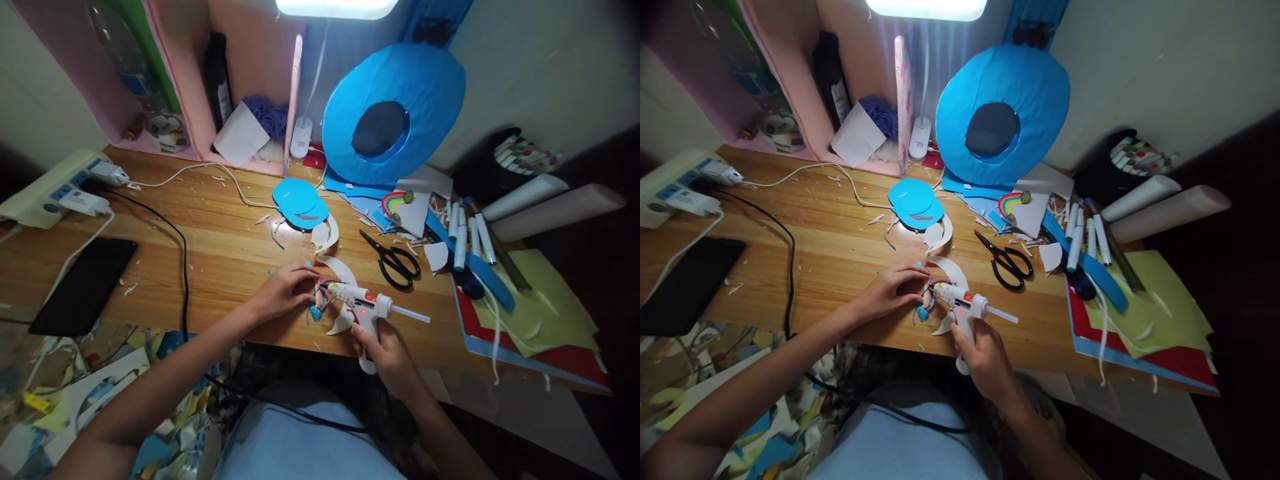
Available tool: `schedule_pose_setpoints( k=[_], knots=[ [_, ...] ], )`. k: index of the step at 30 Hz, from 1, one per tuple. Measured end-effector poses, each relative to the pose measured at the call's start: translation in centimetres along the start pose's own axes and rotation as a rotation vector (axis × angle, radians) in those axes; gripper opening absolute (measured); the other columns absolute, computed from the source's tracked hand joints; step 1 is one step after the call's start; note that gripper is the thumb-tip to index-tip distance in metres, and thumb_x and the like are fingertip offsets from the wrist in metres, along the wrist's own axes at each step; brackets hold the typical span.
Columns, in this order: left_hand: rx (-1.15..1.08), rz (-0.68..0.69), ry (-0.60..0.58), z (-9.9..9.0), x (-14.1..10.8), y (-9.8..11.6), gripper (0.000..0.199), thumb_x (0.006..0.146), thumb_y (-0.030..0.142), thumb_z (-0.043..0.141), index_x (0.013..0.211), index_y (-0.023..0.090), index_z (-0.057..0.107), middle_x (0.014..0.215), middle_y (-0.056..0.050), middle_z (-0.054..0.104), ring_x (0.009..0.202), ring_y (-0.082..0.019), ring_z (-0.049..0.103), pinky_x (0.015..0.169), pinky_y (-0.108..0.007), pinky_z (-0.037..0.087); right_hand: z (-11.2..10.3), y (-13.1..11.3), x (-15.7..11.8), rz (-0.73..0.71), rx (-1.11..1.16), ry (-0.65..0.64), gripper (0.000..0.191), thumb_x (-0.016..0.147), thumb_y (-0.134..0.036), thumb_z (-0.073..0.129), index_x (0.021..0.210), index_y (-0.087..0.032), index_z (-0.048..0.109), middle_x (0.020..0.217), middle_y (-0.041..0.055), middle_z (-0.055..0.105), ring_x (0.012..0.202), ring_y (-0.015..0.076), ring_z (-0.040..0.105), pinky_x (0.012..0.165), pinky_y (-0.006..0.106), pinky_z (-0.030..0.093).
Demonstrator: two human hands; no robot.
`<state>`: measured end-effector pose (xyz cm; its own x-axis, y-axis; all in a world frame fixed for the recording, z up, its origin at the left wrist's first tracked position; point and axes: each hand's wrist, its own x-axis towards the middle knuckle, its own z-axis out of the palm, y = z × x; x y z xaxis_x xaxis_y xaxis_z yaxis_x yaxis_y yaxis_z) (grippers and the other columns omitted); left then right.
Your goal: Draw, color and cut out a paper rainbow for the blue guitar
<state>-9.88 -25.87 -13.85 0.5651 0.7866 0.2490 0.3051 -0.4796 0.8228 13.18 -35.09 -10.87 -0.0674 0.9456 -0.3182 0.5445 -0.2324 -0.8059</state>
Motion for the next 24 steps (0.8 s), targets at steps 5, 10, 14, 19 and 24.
schedule_pose_setpoints(
  k=[5, 10, 14, 19, 24],
  knots=[
    [-0.002, 0.000, 0.002, -0.05, -0.03, 0.01, 0.036, 0.081, 0.023, 0.070, 0.115, 0.016, 0.059, 0.120, -0.008, 0.060, 0.116, -0.023, 0.053, 0.099, -0.045, 0.043, -0.07, -0.07, 0.09, 0.010, -0.003, -0.003, 0.031, 0.087, -0.048, 0.046, 0.077, -0.019, 0.051, 0.060, 0.0002, 0.057, 0.057, 0.0162, 0.054, 0.054, 0.026, 0.042],
    [-0.002, -0.001, 0.006, -0.07, -0.03, 0.00, 0.036, 0.080, 0.022, 0.070, 0.114, 0.016, 0.059, 0.120, -0.008, 0.060, 0.115, -0.023, 0.054, 0.098, -0.044, 0.043, -0.22, -0.38, -0.11, 0.002, -0.023, -0.004, 0.034, 0.087, -0.049, 0.045, 0.070, -0.020, 0.049, 0.058, -0.0002, 0.056, 0.055, 0.0157, 0.053, 0.055, 0.027, 0.041],
    [-0.007, 0.000, 0.005, -0.08, -0.02, 0.02, 0.035, 0.080, 0.022, 0.070, 0.114, 0.016, 0.059, 0.120, -0.008, 0.060, 0.115, -0.024, 0.054, 0.098, -0.045, 0.043, -0.29, -0.66, -0.17, -0.011, -0.040, -0.016, 0.037, 0.088, -0.049, 0.043, 0.066, -0.020, 0.048, 0.056, -0.0002, 0.055, 0.055, 0.0157, 0.052, 0.056, 0.027, 0.039],
    [-0.015, -0.004, 0.005, -0.09, -0.01, 0.11, 0.036, 0.081, 0.023, 0.069, 0.114, 0.018, 0.059, 0.120, -0.008, 0.060, 0.116, -0.023, 0.054, 0.099, -0.044, 0.043, -0.33, -0.64, -0.04, 0.002, -0.034, -0.021, 0.037, 0.088, -0.049, 0.043, 0.067, -0.020, 0.049, 0.056, -0.0003, 0.055, 0.055, 0.0155, 0.053, 0.056, 0.027, 0.040],
    [-0.022, -0.004, 0.010, -0.13, 0.04, 0.19, 0.037, 0.080, 0.021, 0.070, 0.115, 0.020, 0.059, 0.122, -0.008, 0.060, 0.117, -0.022, 0.053, 0.100, -0.042, 0.042, -0.39, -0.51, -0.01, 0.016, -0.027, -0.033, 0.036, 0.087, -0.050, 0.044, 0.069, -0.020, 0.049, 0.056, -0.0005, 0.056, 0.053, 0.0151, 0.052, 0.054, 0.026, 0.039]
  ],
)
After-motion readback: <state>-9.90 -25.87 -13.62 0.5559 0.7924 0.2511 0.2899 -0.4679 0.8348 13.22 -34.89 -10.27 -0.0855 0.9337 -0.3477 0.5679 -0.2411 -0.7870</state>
